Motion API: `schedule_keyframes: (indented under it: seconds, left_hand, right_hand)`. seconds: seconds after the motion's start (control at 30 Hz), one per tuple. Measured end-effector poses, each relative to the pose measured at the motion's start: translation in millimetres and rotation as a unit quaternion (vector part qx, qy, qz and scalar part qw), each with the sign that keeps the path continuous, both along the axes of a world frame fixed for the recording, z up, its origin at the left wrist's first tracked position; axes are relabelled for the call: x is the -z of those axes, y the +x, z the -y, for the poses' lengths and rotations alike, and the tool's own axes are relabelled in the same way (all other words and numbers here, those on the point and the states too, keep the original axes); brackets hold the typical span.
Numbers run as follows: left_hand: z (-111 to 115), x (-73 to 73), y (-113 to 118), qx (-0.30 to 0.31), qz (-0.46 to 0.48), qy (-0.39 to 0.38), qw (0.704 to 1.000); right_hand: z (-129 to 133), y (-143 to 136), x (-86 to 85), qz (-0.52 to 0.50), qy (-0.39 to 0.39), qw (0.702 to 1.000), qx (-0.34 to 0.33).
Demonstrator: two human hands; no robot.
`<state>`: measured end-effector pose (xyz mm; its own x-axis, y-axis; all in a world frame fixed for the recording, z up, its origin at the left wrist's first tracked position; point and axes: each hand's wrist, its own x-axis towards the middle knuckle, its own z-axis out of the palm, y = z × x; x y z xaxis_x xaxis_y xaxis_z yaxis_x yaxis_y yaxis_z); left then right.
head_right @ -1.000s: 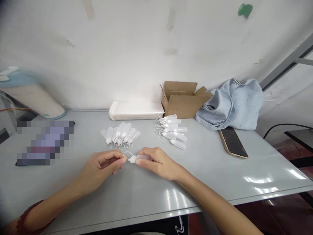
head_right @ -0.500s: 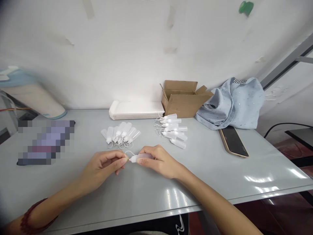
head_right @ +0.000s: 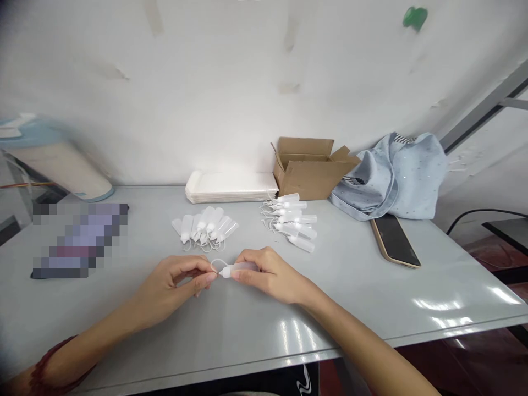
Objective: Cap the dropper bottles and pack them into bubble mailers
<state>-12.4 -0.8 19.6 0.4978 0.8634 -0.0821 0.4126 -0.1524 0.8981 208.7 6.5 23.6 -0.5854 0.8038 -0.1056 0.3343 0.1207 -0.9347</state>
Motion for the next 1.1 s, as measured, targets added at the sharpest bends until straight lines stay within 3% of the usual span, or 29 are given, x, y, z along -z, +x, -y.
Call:
schedule_keyframes:
  seconds: [0.1, 0.23, 0.4, 0.53, 0.7, 0.93, 1.1]
  left_hand:
    - [2, 1.3, 1, 0.018, -0.023, 0.008, 1.000]
    - [-3, 3.1, -1, 0.043, -0.061, 0.004, 0.997]
    - [-20, -2.2, -21, 0.063, -0.140, -0.032, 0.988]
    - [-30, -11.7, -38, 0.005, -0.178, -0.055, 0.982]
    - [-31, -18.2, -43, -0.064, -0.227, -0.085, 0.968]
    - [-32, -14.6, -43, -0.093, -0.230, -0.100, 0.964]
    - [-26, -12.7, -34, -0.089, -0.216, -0.086, 0.969]
  right_hand:
    - [0, 0, 0.6, 0.017, -0.002, 0.999, -0.028]
    - [1, -3, 1.7, 0.074, 0.056, 0.995, -0.043]
    - [-2, 0, 3.5, 0.206, 0.201, 0.957, 0.041]
    - [-15, 19, 2.3, 0.263, 0.245, 0.925, 0.123]
    - [-27, 39, -2.6, 0.316, 0.276, 0.885, 0.200]
    - [-32, 51, -3.9, 0.380, 0.294, 0.841, 0.251]
    - [-35, 61, -4.6, 0.408, 0.278, 0.831, 0.256]
